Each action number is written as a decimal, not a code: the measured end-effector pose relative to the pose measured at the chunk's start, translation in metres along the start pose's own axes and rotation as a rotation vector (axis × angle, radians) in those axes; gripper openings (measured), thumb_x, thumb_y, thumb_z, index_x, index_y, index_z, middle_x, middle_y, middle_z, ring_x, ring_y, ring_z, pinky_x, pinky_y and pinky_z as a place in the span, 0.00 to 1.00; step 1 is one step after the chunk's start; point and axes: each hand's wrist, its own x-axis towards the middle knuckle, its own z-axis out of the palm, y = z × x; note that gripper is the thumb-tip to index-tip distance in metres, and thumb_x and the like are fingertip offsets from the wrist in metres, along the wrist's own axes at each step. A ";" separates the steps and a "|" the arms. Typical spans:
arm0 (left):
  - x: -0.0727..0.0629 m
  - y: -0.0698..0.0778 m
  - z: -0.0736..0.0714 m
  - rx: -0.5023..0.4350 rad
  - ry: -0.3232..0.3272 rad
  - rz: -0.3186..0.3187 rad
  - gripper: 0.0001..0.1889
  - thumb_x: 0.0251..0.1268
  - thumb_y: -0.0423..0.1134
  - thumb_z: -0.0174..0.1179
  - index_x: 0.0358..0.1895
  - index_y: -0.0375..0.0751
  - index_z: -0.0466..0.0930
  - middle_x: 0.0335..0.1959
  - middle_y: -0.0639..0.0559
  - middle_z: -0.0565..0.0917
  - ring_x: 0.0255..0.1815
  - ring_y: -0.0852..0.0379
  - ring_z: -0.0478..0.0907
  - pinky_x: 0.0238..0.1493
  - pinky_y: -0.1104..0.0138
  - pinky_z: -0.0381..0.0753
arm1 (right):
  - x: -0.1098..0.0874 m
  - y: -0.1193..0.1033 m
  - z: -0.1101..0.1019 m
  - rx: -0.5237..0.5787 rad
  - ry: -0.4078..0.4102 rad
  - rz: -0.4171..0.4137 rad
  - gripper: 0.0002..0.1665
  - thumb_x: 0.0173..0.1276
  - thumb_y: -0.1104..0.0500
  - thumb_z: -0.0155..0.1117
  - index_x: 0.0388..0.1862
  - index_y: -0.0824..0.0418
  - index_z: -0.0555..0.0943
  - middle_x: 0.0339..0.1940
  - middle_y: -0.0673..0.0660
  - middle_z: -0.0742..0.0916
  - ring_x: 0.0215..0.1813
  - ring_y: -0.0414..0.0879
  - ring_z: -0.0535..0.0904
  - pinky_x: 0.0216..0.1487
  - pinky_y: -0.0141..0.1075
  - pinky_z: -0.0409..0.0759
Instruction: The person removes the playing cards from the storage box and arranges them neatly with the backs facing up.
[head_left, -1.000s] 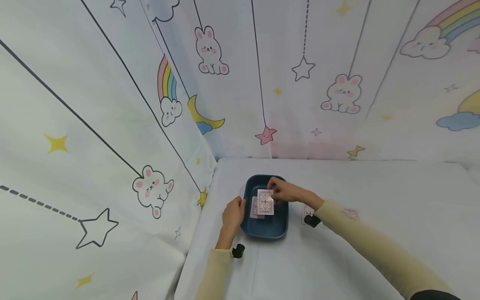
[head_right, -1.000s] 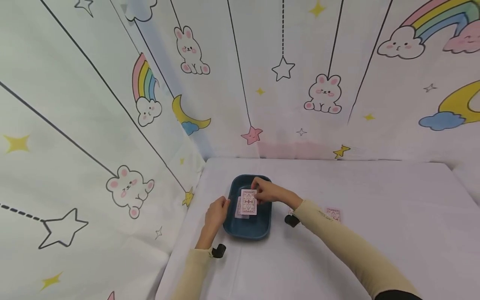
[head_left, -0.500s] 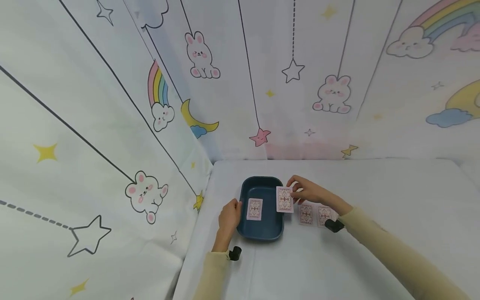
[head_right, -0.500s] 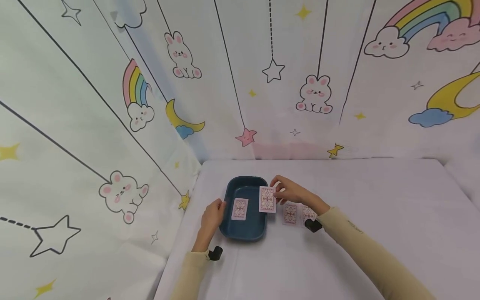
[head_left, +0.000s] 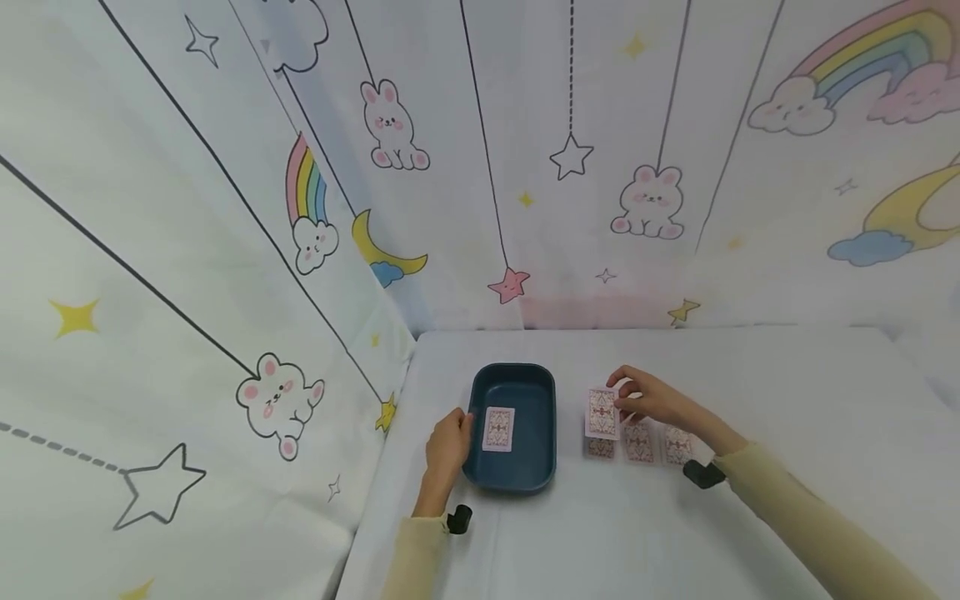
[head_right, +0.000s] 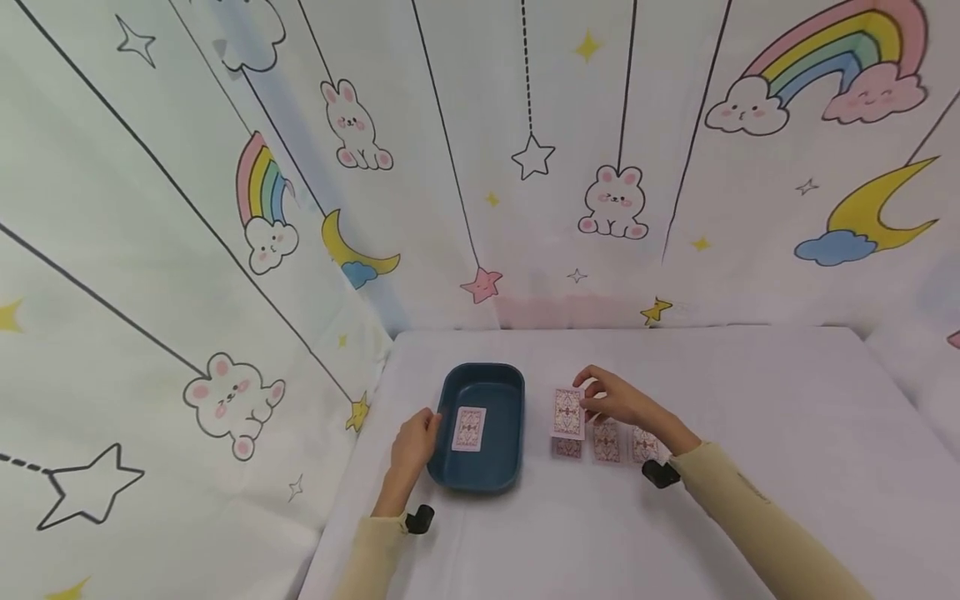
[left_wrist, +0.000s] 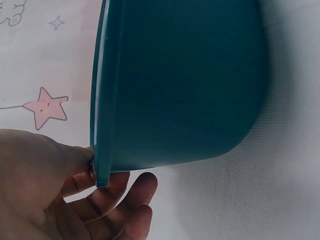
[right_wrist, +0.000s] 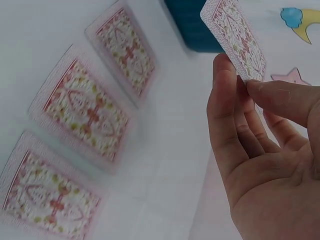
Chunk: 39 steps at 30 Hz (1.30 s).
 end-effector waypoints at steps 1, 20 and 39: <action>0.000 0.000 0.000 0.002 -0.001 0.000 0.15 0.78 0.44 0.53 0.30 0.42 0.73 0.20 0.51 0.71 0.20 0.56 0.68 0.23 0.65 0.63 | -0.004 0.003 -0.002 -0.005 0.004 0.000 0.20 0.77 0.63 0.57 0.62 0.67 0.66 0.40 0.67 0.82 0.40 0.56 0.85 0.41 0.49 0.85; -0.003 0.002 -0.001 0.003 0.006 0.014 0.14 0.79 0.43 0.52 0.32 0.40 0.73 0.21 0.49 0.72 0.21 0.55 0.68 0.23 0.64 0.63 | -0.073 0.076 -0.054 -0.019 0.129 0.130 0.24 0.74 0.61 0.62 0.64 0.67 0.67 0.43 0.63 0.83 0.42 0.49 0.84 0.41 0.38 0.85; -0.005 0.003 -0.002 0.004 0.000 0.022 0.14 0.79 0.43 0.52 0.32 0.40 0.74 0.21 0.50 0.71 0.20 0.55 0.68 0.22 0.65 0.63 | -0.126 0.113 -0.071 -0.233 0.222 0.248 0.23 0.73 0.58 0.62 0.62 0.66 0.72 0.46 0.62 0.85 0.48 0.50 0.80 0.42 0.38 0.77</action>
